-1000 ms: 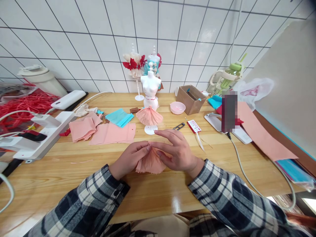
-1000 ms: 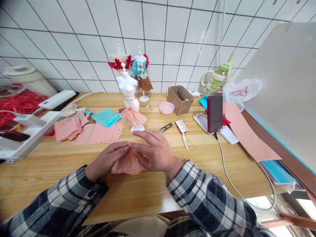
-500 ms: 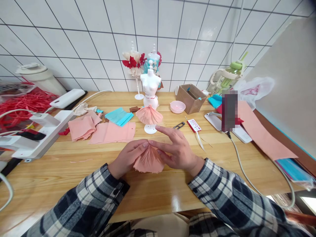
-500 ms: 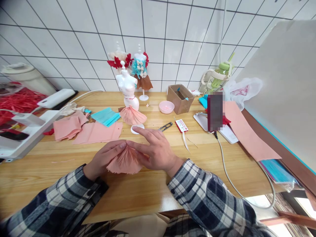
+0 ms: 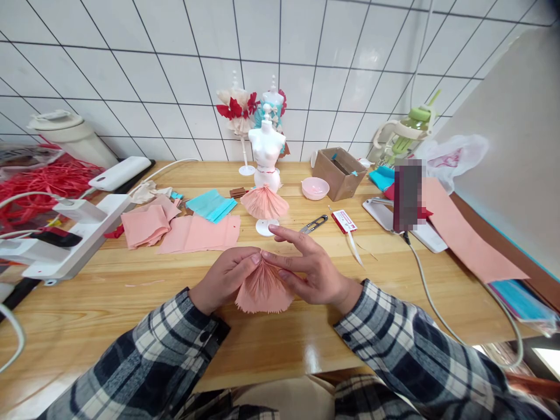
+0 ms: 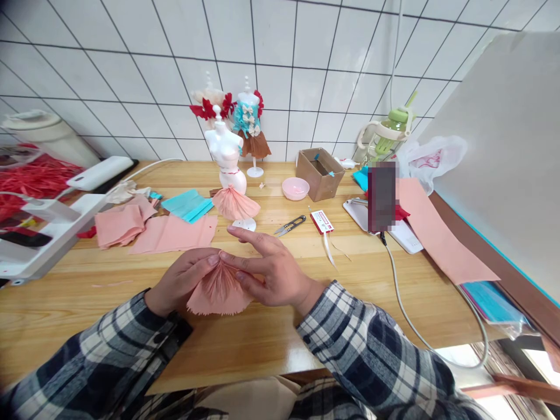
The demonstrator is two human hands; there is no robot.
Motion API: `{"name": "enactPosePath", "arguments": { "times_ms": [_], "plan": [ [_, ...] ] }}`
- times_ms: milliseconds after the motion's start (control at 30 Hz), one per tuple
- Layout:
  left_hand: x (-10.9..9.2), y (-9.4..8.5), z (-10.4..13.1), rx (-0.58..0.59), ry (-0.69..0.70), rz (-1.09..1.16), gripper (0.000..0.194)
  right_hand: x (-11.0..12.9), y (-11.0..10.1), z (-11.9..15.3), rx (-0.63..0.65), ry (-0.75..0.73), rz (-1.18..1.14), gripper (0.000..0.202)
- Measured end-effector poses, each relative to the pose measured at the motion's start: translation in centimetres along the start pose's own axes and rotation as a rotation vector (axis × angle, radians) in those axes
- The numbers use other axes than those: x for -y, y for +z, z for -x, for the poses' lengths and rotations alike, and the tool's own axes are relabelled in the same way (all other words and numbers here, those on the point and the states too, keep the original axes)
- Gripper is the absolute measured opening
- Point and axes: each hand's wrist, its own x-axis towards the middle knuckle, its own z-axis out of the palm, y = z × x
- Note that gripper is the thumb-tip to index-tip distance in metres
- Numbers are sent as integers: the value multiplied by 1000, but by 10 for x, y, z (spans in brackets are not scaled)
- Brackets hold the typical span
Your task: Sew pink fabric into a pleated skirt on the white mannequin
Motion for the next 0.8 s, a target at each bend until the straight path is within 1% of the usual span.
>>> {"name": "enactPosePath", "arguments": {
  "times_ms": [133, 267, 333, 400, 500, 567, 633, 733, 800],
  "plan": [
    [3, -1, -2, 0, -13, -81, 40, 0, 1, -1, -29, 56, -115, 31],
    [5, 0, -3, 50, -10, -110, 40, -3, 2, 0, -59, 175, -299, 26],
    [5, 1, -4, 72, -29, -95, 40, -4, 2, 1, -58, 225, -352, 26],
    [5, 1, -4, 71, -52, -38, 41, -3, 3, 1, -70, 222, -327, 25],
    [4, 3, -4, 21, -75, 92, 39, 0, 3, 0, -74, 125, -150, 28],
    [3, 5, -4, -22, -74, 174, 38, 3, 2, -1, -48, 80, -6, 32],
    [2, 5, -4, -50, -63, 214, 38, 4, 2, -1, -4, 84, 71, 36],
    [4, 5, -3, -51, -40, 206, 37, 3, 2, -1, 21, 109, 8, 38],
    [5, 3, -3, -34, -22, 182, 37, 1, 3, -1, 9, 106, -69, 37]
  ]
}}
